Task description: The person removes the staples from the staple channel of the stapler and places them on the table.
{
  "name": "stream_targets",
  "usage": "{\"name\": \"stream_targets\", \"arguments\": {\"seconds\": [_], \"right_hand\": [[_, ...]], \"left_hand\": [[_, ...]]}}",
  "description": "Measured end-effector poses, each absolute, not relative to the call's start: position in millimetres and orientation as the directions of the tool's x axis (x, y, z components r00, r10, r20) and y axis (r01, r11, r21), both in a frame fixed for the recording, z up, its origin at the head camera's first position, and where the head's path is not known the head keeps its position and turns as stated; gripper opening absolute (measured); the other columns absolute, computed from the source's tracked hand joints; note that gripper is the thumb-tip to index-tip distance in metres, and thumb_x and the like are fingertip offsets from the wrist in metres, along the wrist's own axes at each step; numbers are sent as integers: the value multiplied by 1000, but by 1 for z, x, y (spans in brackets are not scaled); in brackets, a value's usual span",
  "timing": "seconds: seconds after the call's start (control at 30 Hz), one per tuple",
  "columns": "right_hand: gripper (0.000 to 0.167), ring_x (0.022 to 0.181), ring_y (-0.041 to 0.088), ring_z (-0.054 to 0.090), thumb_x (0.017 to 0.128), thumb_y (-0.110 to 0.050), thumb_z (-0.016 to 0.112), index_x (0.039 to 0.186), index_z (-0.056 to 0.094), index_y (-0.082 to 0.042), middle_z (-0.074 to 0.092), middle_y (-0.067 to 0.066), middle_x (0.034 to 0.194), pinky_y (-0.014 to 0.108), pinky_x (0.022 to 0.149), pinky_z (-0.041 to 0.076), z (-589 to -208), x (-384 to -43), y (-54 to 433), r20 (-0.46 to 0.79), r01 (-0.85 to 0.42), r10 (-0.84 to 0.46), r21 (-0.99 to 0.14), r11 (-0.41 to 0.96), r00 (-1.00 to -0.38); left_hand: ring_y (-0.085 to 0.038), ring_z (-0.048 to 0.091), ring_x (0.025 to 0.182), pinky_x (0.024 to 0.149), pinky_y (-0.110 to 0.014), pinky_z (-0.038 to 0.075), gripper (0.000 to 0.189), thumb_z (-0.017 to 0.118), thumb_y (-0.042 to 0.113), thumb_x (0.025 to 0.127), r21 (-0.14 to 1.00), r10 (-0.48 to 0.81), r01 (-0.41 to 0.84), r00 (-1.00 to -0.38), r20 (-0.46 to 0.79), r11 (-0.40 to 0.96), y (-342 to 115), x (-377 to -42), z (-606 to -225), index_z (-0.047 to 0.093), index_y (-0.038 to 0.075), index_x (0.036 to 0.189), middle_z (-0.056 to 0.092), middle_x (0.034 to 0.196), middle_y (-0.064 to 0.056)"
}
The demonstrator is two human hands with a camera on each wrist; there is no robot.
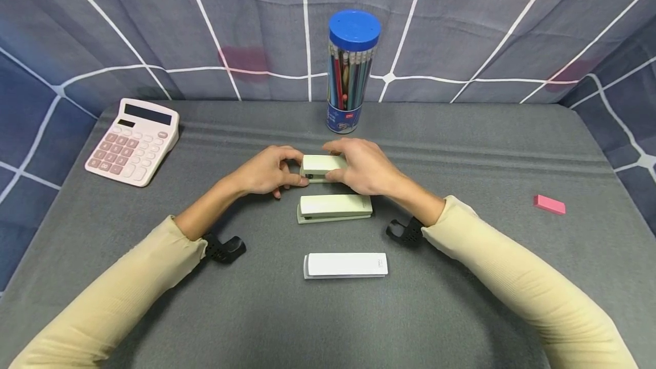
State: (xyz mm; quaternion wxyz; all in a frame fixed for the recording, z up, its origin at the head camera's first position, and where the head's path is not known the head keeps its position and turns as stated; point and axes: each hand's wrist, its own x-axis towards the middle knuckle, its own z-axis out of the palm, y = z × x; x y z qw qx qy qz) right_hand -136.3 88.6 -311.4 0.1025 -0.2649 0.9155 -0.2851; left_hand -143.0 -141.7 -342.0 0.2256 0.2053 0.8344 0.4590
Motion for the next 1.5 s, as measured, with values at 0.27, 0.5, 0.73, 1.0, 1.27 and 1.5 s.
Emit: {"name": "stream_targets", "arguments": {"seconds": [0.27,0.5,0.73,1.0,1.27,1.5], "right_hand": [[31,90,20,58,85,-20,79,114,72,-10,66,3,101,41,85,47,-311,-138,87,-65,-422,-558,-583,694,-828],[32,91,21,58,86,-18,77,116,70,-7,66,5,103,41,84,47,-313,-138,92,11,-477,-597,-613,630,-802],[31,92,23,57,88,-18,76,115,68,-6,65,6,105,43,85,46,-312,-138,94,34,-509,-619,-606,612,-785],[30,88,21,55,89,-20,75,114,67,-8,63,5,102,42,78,46,-314,-140,94,38,-547,-651,-580,603,-758],[27,85,20,55,90,-20,73,113,65,-9,62,4,101,39,76,46,-316,-141,100,62,-555,-663,-608,568,-746],[26,63,21,42,90,-9,71,113,59,-7,58,5,96,30,55,35,-314,-141,117,131,-444,-625,-813,377,-770]], "left_hand": [[-16,54,51,40,-34,53,32,77,8,86,858,539,121,-819,-197,498,-141,-143,-342,69,2,116,58,105,-11],[-17,55,52,40,-35,53,29,76,6,87,863,548,134,-817,-182,487,-141,-144,-343,69,1,115,58,113,-11],[-16,54,50,39,-32,52,31,77,7,86,858,558,153,-811,-174,490,-140,-144,-339,69,-1,115,58,113,-15],[-17,55,52,40,-33,52,31,77,6,86,864,561,148,-809,-174,482,-142,-143,-340,70,0,115,58,109,-15],[-16,55,54,40,-33,53,33,78,7,86,871,564,145,-809,-168,469,-142,-144,-345,69,-2,116,59,108,-15],[-16,52,42,42,-33,53,43,76,9,88,849,555,131,-805,-210,512,-144,-146,-342,63,-1,128,56,63,-11]]}}
